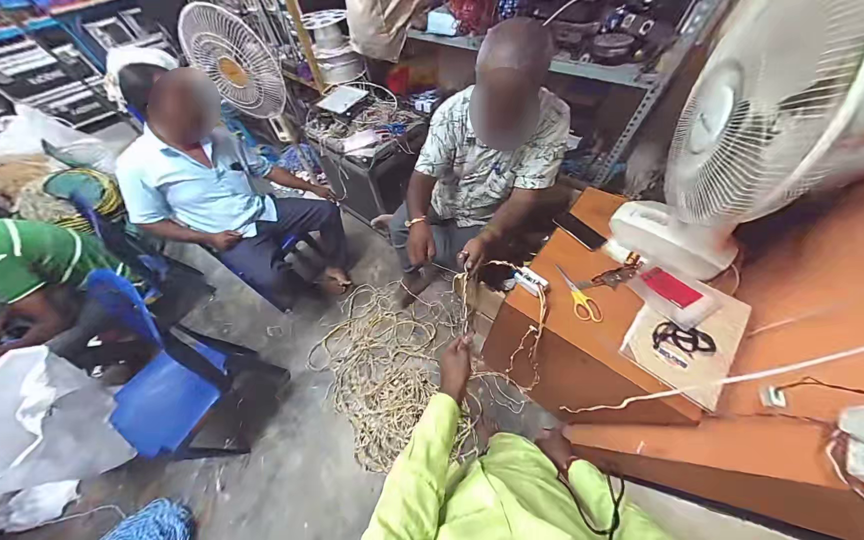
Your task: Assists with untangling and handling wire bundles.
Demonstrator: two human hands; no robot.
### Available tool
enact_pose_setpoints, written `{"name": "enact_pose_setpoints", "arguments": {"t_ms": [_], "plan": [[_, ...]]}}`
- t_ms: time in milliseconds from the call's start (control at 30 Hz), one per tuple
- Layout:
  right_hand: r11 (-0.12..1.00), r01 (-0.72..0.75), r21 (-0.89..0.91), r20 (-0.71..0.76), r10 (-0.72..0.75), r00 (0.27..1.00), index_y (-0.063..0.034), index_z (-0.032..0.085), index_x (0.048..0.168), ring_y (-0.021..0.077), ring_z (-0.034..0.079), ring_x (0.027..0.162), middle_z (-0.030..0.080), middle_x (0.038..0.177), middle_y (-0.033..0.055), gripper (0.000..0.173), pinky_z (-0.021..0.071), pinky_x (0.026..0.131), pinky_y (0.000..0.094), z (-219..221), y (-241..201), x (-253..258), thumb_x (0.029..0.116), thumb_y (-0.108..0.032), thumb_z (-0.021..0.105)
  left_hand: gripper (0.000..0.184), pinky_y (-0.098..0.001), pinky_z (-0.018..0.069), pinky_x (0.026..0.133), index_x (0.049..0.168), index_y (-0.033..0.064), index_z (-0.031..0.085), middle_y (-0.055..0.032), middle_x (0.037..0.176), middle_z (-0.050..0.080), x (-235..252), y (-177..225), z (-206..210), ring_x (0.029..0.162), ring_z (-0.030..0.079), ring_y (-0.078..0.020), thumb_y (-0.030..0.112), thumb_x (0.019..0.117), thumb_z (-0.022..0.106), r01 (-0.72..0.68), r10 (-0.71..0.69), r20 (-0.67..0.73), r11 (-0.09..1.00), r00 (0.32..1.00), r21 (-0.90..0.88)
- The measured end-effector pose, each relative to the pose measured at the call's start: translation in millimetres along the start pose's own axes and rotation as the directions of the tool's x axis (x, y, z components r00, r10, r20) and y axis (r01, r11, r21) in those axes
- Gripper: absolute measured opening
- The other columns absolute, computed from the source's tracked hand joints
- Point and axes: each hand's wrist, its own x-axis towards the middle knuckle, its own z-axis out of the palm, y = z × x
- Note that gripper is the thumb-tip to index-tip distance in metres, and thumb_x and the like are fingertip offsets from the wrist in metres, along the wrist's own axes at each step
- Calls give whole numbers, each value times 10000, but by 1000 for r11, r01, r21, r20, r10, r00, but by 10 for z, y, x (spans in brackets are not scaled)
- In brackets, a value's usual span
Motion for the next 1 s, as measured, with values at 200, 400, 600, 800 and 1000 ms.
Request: {"name": "enact_pose_setpoints", "arguments": {"t_ms": [200, 400, 600, 800, 1000], "plan": [[1000, -3, -18, 18, 4, 1000, 27, 663, 1292, 396, 571, 1316, 631, 1349, 264, 389, 401, 1147, 552, 99, 222, 89, 1049, -266, 581, 242, -269, 388, 551, 1042, -10, 721, 6, 683, 527, 24, -37, 20, 555, 420, -73, 131, 1059, 526, -31, 30, -10, 998, 999, -58], [987, -66, -149, 22, 70, 997, 12, 647, 1319, 390, 551, 1343, 611, 1381, 257, 420, 398, 1153, 546, 42, 261, -24, 1044, -295, 571, 270, -251, 348, 511, 1089, 1, 710, 20, 669, 478, 19, -1, 23, 530, 388, -69, 130, 1071, 474, -1, 1, 1, 999, 1000, -34], [996, -79, -51, -12, 79, 997, 18, 652, 1309, 389, 571, 1321, 628, 1354, 260, 422, 410, 1142, 557, 24, 298, 6, 1042, -302, 583, 247, -252, 344, 499, 1044, 4, 724, 20, 653, 492, 61, -29, 30, 517, 392, -67, 138, 1065, 518, 6, -6, -10, 999, 1000, -37], [995, -90, -52, 18, 91, 996, 38, 647, 1297, 396, 558, 1327, 618, 1358, 270, 420, 403, 1138, 553, -66, 141, -52, 1051, -293, 568, 250, -250, 333, 490, 1071, 7, 717, 27, 642, 468, 46, -81, 69, 507, 377, -67, 139, 1070, 505, 18, -18, 14, 999, 1000, -37], [996, -91, -16, -10, 91, 996, 10, 670, 1280, 401, 589, 1286, 644, 1317, 264, 409, 429, 1108, 583, -19, 233, 119, 1020, -300, 612, 254, -235, 319, 467, 1061, -7, 713, 23, 630, 455, -5, 3, 15, 485, 362, -59, 157, 1073, 519, 43, -43, -2, 995, 999, -93]]}}
